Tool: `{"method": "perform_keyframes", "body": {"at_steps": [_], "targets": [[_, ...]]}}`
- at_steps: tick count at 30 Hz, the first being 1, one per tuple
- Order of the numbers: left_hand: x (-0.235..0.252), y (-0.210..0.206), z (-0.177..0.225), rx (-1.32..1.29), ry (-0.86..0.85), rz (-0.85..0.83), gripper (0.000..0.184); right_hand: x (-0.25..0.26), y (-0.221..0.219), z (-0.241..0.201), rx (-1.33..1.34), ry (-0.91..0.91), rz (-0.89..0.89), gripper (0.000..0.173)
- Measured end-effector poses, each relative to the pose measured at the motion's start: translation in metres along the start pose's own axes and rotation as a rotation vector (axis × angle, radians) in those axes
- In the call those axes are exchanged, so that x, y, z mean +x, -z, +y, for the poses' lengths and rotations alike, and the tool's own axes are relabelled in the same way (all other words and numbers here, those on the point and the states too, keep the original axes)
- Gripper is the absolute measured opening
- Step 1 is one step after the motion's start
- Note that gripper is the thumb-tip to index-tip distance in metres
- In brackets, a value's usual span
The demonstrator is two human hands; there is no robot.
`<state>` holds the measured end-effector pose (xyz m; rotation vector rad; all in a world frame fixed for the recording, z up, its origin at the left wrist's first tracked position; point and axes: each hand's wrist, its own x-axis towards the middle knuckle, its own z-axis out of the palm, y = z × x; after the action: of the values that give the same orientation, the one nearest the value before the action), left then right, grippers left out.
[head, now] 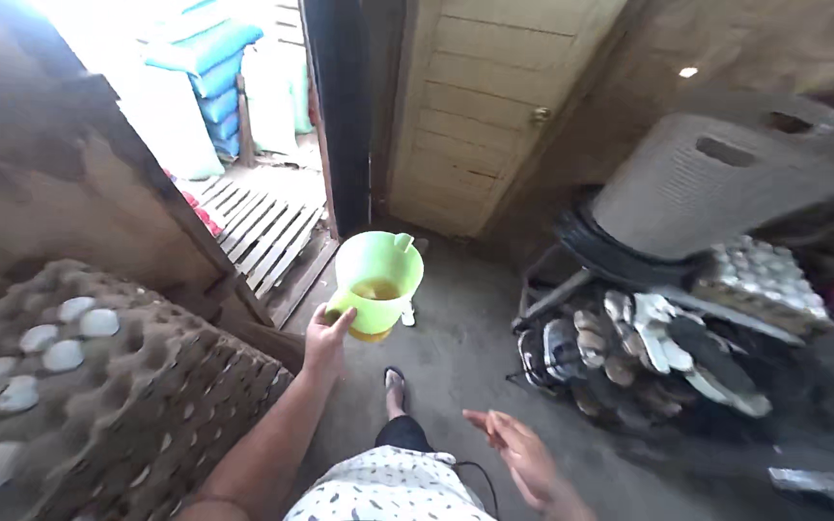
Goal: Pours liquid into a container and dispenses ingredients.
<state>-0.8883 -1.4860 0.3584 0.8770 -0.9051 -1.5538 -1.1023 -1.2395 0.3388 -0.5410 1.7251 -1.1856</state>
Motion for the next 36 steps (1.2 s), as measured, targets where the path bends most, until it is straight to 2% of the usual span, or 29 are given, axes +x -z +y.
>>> {"method": "perform_keyframes", "body": {"at_steps": [3, 5, 6, 9, 10, 12, 14, 17, 19, 23, 24, 27, 29, 32, 34, 36], "targets": [[0.096, 0.006, -0.027, 0.014, -0.022, 0.104, 0.022, 0.134, -0.001, -0.032, -0.173, -0.122, 0.026, 0.043], [0.158, 0.006, -0.028, 0.031, -0.029, 0.196, 0.021, 0.222, -0.032, -0.073, -0.322, -0.022, -0.087, 0.042], [0.183, 0.009, -0.026, 0.036, -0.023, 0.256, 0.022, 0.26, -0.055, -0.095, -0.359, 0.086, -0.168, 0.041], [0.262, 0.018, -0.013, 0.036, -0.023, 0.42, 0.022, 0.375, -0.16, -0.168, -0.311, 0.512, -0.405, 0.062], [0.288, 0.023, -0.008, 0.034, -0.035, 0.459, 0.022, 0.41, -0.204, -0.191, -0.264, 0.61, -0.469, 0.07], [0.335, 0.036, 0.001, 0.043, -0.046, 0.524, 0.022, 0.47, -0.294, -0.228, -0.151, 0.677, -0.525, 0.08], [0.386, 0.048, 0.011, 0.051, -0.053, 0.563, 0.025, 0.521, -0.383, -0.26, -0.042, 0.631, -0.518, 0.088], [0.459, 0.071, 0.018, 0.044, -0.03, 0.621, 0.03, 0.576, -0.488, -0.288, 0.059, 0.512, -0.394, 0.074], [0.523, 0.088, 0.035, 0.024, -0.046, 0.658, 0.034, 0.62, -0.548, -0.318, 0.093, 0.444, -0.373, 0.075], [0.628, 0.122, 0.064, -0.013, -0.057, 0.75, 0.033, 0.711, -0.635, -0.357, 0.098, 0.169, -0.528, 0.078], [0.655, 0.132, 0.074, -0.013, -0.068, 0.765, 0.032, 0.74, -0.657, -0.364, 0.019, 0.117, -0.528, 0.076], [0.738, 0.166, 0.11, 0.0, -0.137, 0.781, 0.032, 0.84, -0.71, -0.38, -0.435, 0.058, -0.55, 0.065], [0.796, 0.193, 0.14, 0.0, -0.164, 0.786, 0.028, 0.896, -0.745, -0.403, -0.546, 0.0, -0.47, 0.058], [0.876, 0.234, 0.177, 0.041, -0.107, 0.785, 0.028, 0.973, -0.782, -0.432, -0.4, -0.169, -0.381, 0.048], [0.941, 0.263, 0.207, 0.043, -0.118, 0.773, 0.026, 1.02, -0.825, -0.474, -0.406, -0.18, -0.308, 0.045], [0.989, 0.289, 0.233, 0.052, -0.081, 0.769, 0.027, 1.057, -0.863, -0.499, -0.575, -0.114, -0.287, 0.048]]}}
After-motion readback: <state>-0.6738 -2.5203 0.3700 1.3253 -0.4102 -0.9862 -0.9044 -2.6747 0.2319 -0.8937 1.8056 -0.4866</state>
